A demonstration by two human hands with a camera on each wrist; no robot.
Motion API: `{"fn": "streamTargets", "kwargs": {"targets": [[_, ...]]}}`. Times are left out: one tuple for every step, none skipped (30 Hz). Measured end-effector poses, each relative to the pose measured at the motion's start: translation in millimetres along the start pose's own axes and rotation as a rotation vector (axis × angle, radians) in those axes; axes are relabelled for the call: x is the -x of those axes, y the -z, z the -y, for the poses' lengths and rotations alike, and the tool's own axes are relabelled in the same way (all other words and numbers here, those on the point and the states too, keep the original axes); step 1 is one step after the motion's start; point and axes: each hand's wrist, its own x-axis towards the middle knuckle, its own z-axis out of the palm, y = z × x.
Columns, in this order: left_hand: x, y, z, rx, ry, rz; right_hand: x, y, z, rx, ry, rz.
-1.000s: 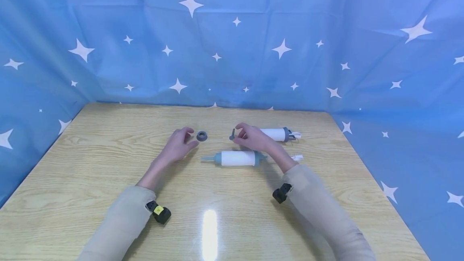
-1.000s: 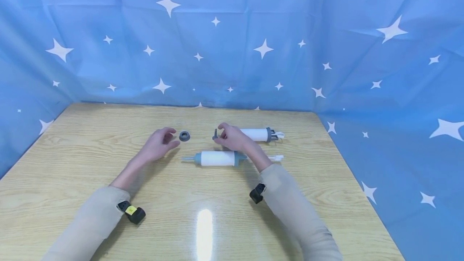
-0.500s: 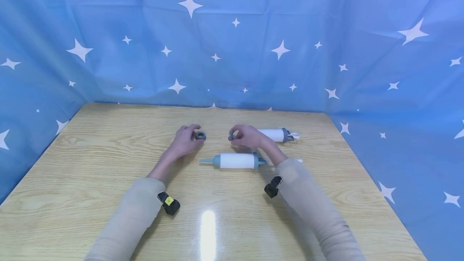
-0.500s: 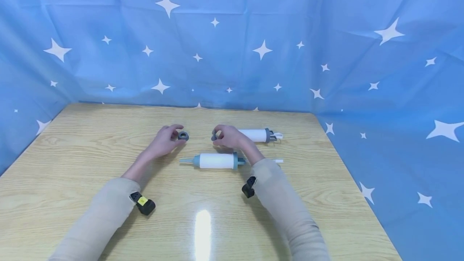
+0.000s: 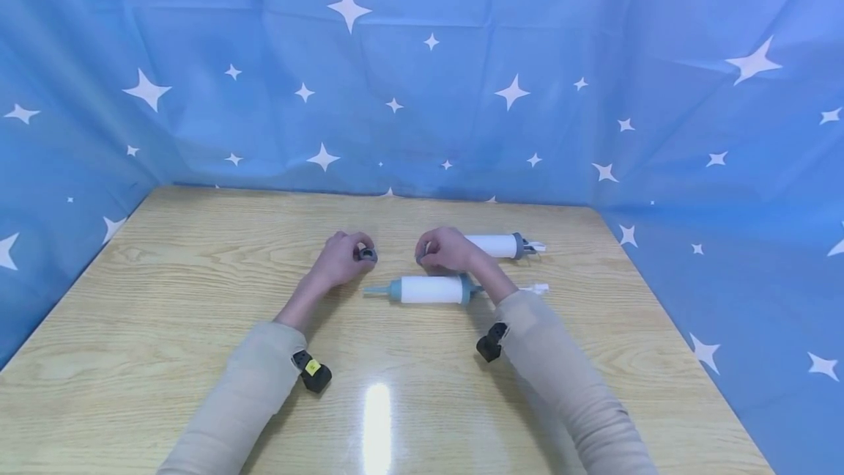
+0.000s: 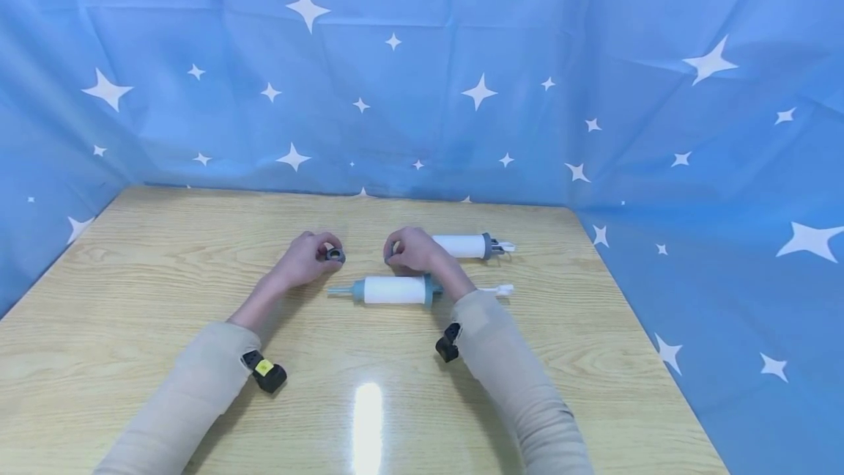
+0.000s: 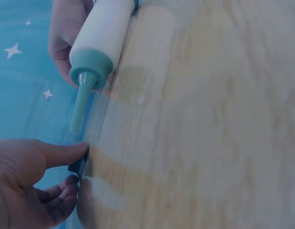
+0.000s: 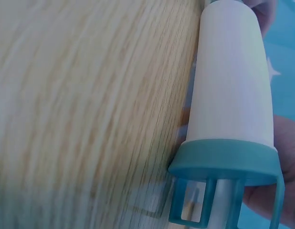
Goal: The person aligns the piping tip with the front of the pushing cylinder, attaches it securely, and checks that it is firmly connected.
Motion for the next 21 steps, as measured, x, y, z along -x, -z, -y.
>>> {"fn": "streamTargets", "kwargs": {"targets": [[0.7,0.0,-0.9,-0.001,0.006,0.002,-0.4,-0.2,0.0,0.004,0.001,-0.002],[1.3,0.0,-1.4,0.003,0.009,0.002,-0.4,-0.4,0.1,0.008,0.005,-0.006],[1.9,-0.2,-2.2,0.012,0.01,-0.001,-0.2,-0.4,0.2,0.012,0.006,-0.012],[2.7,0.0,-3.0,0.026,0.006,-0.004,0.3,-0.1,0.5,0.015,0.006,-0.019],[3.6,0.1,-4.2,0.043,0.001,-0.011,0.8,-0.1,0.4,0.016,0.005,-0.029],[4.5,0.2,-5.5,0.061,-0.006,-0.018,1.9,0.1,0.6,0.016,0.005,-0.04],[5.5,0.4,-6.6,0.075,-0.016,-0.028,2.4,0.1,0.7,0.016,0.01,-0.054],[6.3,0.3,-7.6,0.09,-0.022,-0.037,3.3,0.4,1.1,0.014,0.011,-0.067],[6.7,-0.2,-8.6,0.101,-0.029,-0.047,4.4,0.7,1.9,0.014,0.011,-0.079],[7.1,-0.4,-9.9,0.108,-0.037,-0.057,5.5,1.1,2.8,0.013,0.015,-0.093],[7.8,-0.4,-11.7,0.118,-0.039,-0.065,6.6,1.4,4.0,0.01,0.022,-0.108],[8.4,-0.4,-13.3,0.123,-0.04,-0.074,7.8,2.0,5.3,0.008,0.032,-0.124],[8.9,-0.3,-15.0,0.133,-0.041,-0.081,8.6,2.4,6.5,0.0,0.044,-0.139],[9.1,-0.3,-17.0,0.147,-0.04,-0.086,10.1,3.1,8.0,-0.002,0.055,-0.154],[9.8,-0.1,-19.0,0.159,-0.037,-0.093,11.6,3.7,9.6,-0.007,0.069,-0.168],[10.9,0.6,-21.4,0.172,-0.033,-0.099,13.0,4.3,10.9,-0.014,0.08,-0.182],[11.9,1.1,-23.5,0.186,-0.03,-0.104,14.6,4.9,12.3,-0.015,0.091,-0.196],[12.7,1.5,-25.5,0.199,-0.03,-0.111,16.6,5.7,13.6,-0.02,0.102,-0.208],[13.7,1.9,-27.4,0.212,-0.034,-0.116,18.8,6.5,14.9,-0.021,0.112,-0.22],[14.8,2.3,-29.4,0.226,-0.038,-0.121,21.2,7.2,15.9,-0.02,0.121,-0.232],[16.4,2.9,-31.2,0.239,-0.044,-0.124,23.7,8.0,17.1,-0.023,0.13,-0.245]]}}
